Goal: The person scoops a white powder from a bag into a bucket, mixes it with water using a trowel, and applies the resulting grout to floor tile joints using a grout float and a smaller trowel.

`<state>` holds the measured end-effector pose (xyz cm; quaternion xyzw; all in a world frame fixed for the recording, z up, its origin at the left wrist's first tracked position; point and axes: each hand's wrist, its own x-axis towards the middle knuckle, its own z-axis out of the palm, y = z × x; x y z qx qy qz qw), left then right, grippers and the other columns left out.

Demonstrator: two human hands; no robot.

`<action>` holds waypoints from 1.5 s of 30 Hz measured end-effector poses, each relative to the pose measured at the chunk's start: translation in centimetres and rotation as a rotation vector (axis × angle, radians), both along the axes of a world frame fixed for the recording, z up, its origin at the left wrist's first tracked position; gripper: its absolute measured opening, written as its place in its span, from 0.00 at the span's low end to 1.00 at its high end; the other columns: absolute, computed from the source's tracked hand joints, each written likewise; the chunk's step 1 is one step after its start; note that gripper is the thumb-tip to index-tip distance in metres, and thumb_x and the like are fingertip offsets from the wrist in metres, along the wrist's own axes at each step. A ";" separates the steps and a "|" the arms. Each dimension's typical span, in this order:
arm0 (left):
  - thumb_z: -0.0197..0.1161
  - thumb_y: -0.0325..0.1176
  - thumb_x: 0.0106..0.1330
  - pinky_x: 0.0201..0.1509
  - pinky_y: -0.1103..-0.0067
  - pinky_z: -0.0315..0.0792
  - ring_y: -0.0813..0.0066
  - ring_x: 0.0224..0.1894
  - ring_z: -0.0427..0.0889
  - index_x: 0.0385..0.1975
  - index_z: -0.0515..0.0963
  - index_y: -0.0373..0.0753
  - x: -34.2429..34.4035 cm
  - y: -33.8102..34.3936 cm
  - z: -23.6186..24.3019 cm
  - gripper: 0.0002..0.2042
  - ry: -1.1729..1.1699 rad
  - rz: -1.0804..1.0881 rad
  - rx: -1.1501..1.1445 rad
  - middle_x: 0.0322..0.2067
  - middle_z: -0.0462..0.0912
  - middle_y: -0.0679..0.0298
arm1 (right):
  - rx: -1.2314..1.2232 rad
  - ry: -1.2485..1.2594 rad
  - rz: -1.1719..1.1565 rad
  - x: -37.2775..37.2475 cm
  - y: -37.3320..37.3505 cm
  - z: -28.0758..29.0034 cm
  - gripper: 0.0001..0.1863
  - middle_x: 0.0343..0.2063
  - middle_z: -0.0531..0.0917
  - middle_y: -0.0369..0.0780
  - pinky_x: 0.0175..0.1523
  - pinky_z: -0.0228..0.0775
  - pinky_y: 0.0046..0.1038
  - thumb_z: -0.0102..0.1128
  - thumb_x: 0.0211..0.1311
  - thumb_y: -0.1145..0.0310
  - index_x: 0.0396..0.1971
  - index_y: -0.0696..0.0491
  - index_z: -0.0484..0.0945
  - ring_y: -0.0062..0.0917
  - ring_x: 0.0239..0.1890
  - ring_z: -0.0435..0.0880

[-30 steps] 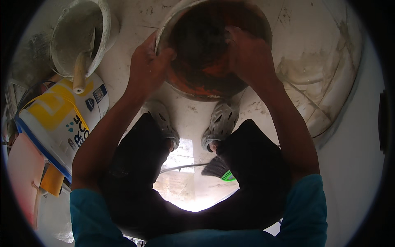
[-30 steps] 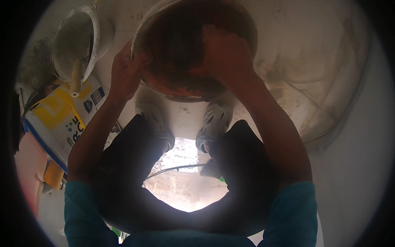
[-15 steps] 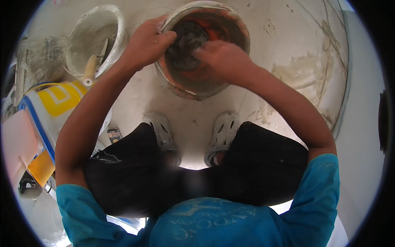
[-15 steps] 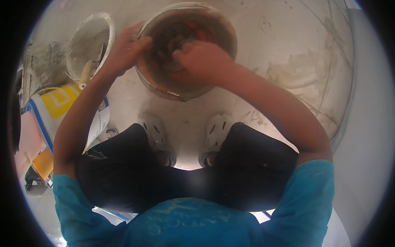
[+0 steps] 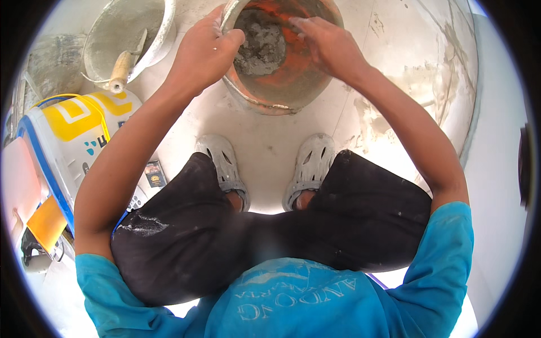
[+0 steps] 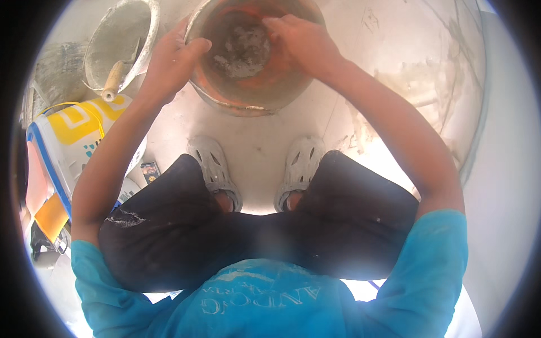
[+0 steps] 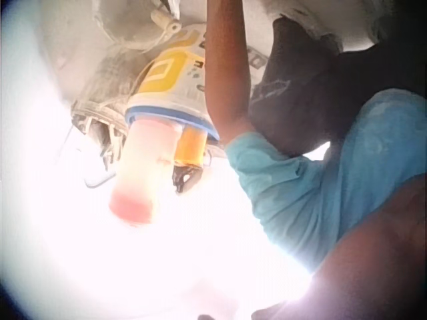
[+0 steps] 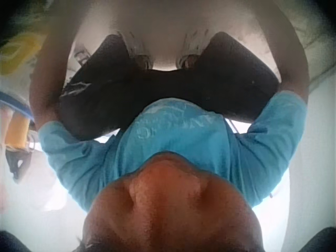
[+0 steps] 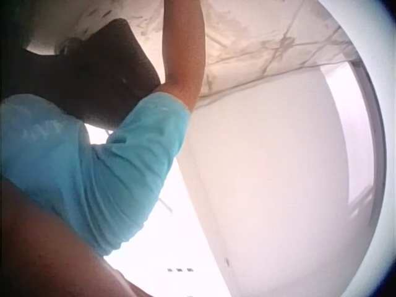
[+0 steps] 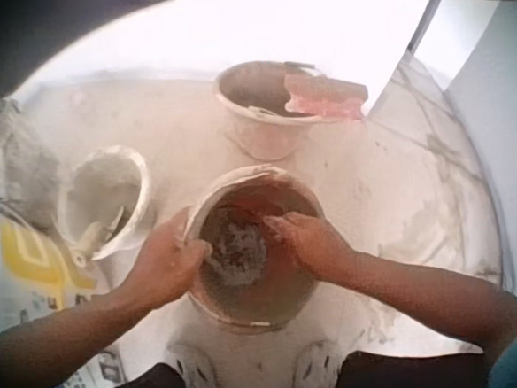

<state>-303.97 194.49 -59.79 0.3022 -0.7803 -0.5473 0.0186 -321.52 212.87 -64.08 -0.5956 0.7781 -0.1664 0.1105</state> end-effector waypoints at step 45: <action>0.53 0.28 0.57 0.57 0.68 0.70 0.54 0.49 0.79 0.55 0.70 0.30 -3.8 1.2 -1.2 0.23 0.085 -0.202 -0.309 0.44 0.80 0.42 | 0.093 0.364 0.203 1.8 0.6 -0.2 0.19 0.34 0.80 0.42 0.40 0.77 0.30 0.57 0.58 0.65 0.49 0.55 0.77 0.33 0.40 0.82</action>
